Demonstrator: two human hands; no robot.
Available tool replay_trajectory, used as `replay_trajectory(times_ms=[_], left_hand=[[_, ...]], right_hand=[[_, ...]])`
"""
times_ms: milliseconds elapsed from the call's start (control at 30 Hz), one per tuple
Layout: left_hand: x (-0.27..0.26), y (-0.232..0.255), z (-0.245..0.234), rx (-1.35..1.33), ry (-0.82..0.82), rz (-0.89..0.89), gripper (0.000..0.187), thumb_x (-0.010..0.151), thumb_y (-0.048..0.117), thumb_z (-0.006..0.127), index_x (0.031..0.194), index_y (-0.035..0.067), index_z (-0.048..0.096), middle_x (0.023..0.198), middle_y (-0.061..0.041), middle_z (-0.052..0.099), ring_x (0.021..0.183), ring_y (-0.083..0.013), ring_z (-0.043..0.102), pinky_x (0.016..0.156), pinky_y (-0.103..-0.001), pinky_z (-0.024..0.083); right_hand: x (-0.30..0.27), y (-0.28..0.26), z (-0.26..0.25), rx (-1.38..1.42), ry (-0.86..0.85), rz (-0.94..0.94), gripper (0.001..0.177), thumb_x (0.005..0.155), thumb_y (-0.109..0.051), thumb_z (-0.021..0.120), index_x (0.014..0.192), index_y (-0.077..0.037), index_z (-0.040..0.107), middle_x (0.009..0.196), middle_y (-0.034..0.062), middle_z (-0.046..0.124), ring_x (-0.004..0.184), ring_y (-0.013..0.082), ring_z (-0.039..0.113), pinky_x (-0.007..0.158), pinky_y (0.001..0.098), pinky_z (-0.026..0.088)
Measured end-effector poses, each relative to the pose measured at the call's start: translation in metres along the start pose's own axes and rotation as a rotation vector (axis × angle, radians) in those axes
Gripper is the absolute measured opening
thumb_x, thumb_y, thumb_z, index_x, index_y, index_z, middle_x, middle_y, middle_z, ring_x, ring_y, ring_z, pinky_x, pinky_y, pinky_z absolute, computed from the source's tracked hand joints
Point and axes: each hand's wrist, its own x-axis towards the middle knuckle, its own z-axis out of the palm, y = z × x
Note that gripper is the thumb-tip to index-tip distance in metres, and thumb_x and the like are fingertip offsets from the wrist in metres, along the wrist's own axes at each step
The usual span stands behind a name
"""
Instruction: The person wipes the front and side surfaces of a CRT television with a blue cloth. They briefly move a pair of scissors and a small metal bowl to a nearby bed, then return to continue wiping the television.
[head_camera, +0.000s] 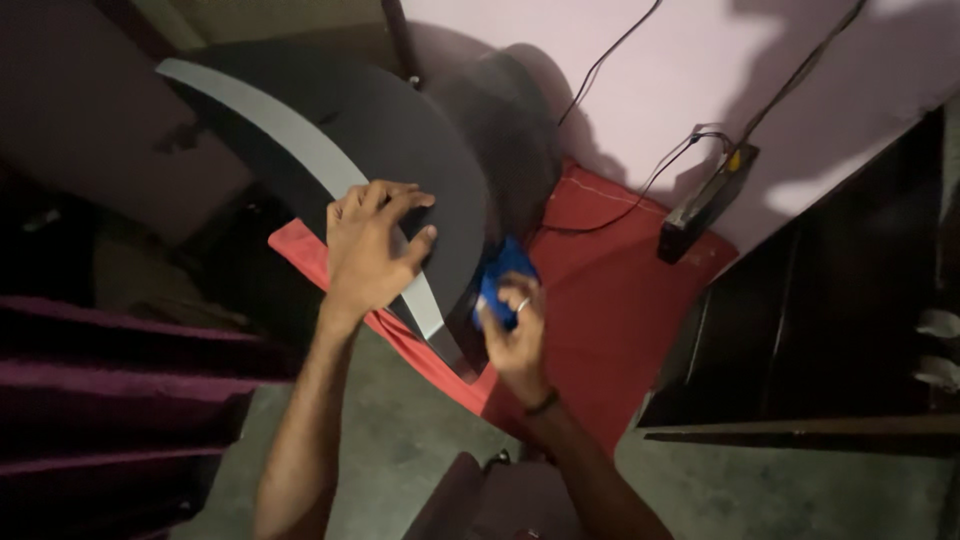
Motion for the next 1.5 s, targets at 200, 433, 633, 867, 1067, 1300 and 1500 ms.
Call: replay_trajectory(times_ms=[200,433,633,867,1067,1300,1500], left_hand=[[-0.004,-0.002,0.004,0.009,0.043,0.044,0.035,0.086,0.028,0.071,0.119,0.016,0.074,0.131,-0.003,0.067,0.127,-0.0279,0.054,0.106,-0.045,0.034],[-0.011,-0.004,0.010,0.018,0.033,0.071,0.033,0.095,0.027,0.064,0.124,0.013,0.070,0.134,-0.007,0.064,0.133,-0.0331,0.051,0.111,-0.049,0.033],[-0.003,0.020,0.020,0.130,0.057,-0.020,0.037,0.090,0.032,0.068,0.116,0.006,0.067,0.119,-0.015,0.061,0.122,-0.0385,0.050,0.113,-0.055,0.030],[0.000,0.028,0.021,0.050,0.093,-0.123,0.033,0.087,0.030,0.071,0.112,0.009,0.069,0.120,-0.012,0.063,0.125,-0.0353,0.053,0.114,-0.051,0.032],[-0.009,0.025,0.036,0.067,0.112,-0.185,0.034,0.089,0.030,0.069,0.118,0.012,0.071,0.138,-0.011,0.062,0.139,-0.0331,0.047,0.115,-0.048,0.031],[-0.018,0.022,0.041,0.034,0.159,-0.237,0.030,0.094,0.029,0.064,0.120,0.014,0.071,0.142,-0.006,0.064,0.144,-0.0280,0.047,0.121,-0.049,0.029],[-0.014,0.022,0.041,0.082,0.134,-0.282,0.034,0.092,0.031,0.065,0.120,0.014,0.070,0.143,-0.009,0.059,0.141,-0.0306,0.043,0.117,-0.051,0.025]], right_hand=[[0.006,-0.002,-0.011,-0.115,-0.136,-0.008,0.025,0.075,-0.003,0.083,0.093,-0.004,0.065,0.110,0.0123,0.064,0.103,0.0301,0.061,0.090,0.0400,0.051],[0.050,0.040,-0.044,-0.372,0.090,0.280,0.017,0.084,-0.010,0.084,0.097,-0.005,0.073,0.098,0.0083,0.067,0.088,0.0252,0.067,0.082,0.0381,0.054],[0.027,0.019,-0.020,0.014,-0.106,0.198,0.027,0.088,-0.004,0.076,0.113,-0.004,0.068,0.115,0.0100,0.062,0.102,0.0247,0.064,0.089,0.0367,0.053],[0.027,-0.009,-0.035,-0.116,-0.419,-0.157,0.036,0.076,0.000,0.075,0.111,-0.003,0.069,0.121,0.0165,0.058,0.114,0.0389,0.053,0.100,0.0496,0.043],[0.049,0.017,-0.056,-0.296,-0.662,-0.537,0.048,0.079,-0.001,0.070,0.126,-0.011,0.073,0.121,0.0137,0.059,0.113,0.0371,0.056,0.098,0.0495,0.046],[0.073,0.088,-0.064,-0.148,-0.512,-0.016,0.030,0.099,-0.016,0.069,0.126,-0.002,0.067,0.120,0.0211,0.066,0.111,0.0400,0.064,0.098,0.0473,0.049],[0.061,0.087,-0.063,0.012,-0.445,-0.044,0.027,0.098,-0.010,0.066,0.122,0.001,0.069,0.113,0.0180,0.070,0.108,0.0344,0.066,0.099,0.0421,0.050]])
